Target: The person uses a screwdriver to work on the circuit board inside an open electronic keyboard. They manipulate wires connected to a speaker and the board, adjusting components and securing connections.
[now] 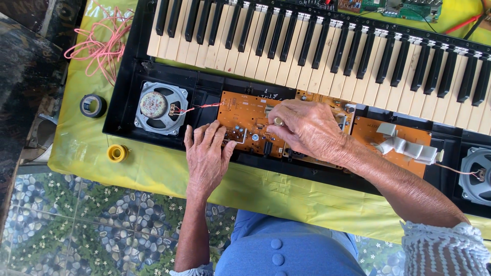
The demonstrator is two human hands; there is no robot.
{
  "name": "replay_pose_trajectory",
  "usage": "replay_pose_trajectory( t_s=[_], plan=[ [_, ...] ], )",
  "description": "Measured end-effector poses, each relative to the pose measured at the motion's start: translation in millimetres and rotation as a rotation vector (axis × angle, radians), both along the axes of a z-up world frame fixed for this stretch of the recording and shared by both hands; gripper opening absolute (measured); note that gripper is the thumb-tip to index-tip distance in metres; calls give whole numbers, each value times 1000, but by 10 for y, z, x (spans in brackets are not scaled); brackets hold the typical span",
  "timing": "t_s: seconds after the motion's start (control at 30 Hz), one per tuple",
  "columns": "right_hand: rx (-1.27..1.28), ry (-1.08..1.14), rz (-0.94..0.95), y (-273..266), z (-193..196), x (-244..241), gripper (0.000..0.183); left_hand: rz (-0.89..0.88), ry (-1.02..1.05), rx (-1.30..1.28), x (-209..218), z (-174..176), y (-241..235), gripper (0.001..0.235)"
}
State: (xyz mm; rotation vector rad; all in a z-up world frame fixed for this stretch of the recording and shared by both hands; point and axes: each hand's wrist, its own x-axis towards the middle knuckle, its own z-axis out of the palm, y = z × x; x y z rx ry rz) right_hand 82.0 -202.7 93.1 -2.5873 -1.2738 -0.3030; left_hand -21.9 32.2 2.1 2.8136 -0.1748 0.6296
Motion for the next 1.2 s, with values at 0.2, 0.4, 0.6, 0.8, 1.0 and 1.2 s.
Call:
replay_pose_trajectory(
  t_s=[0.2, 0.4, 0.6, 0.8, 1.0, 1.2],
  plan=[
    [456, 356, 214, 252, -312, 324, 19, 11, 14, -14, 0, 69, -13, 36],
    [577, 433, 267, 684, -304, 400, 11, 1, 9, -48, -8, 129, -17, 33],
    [569, 417, 215, 777, -381, 443, 9, 11, 3, -70, -6, 40, 3, 33],
    [495, 466, 322, 771, -218, 487, 29, 8, 28, -67, -6, 108, 7, 31],
    [-56, -276, 163, 770, -124, 382, 16, -22, 32, -37, 13, 31, 84, 33],
    [89, -27, 147, 664, -197, 452, 18, -28, 53, -4, 7, 75, 86, 33]
  ],
)
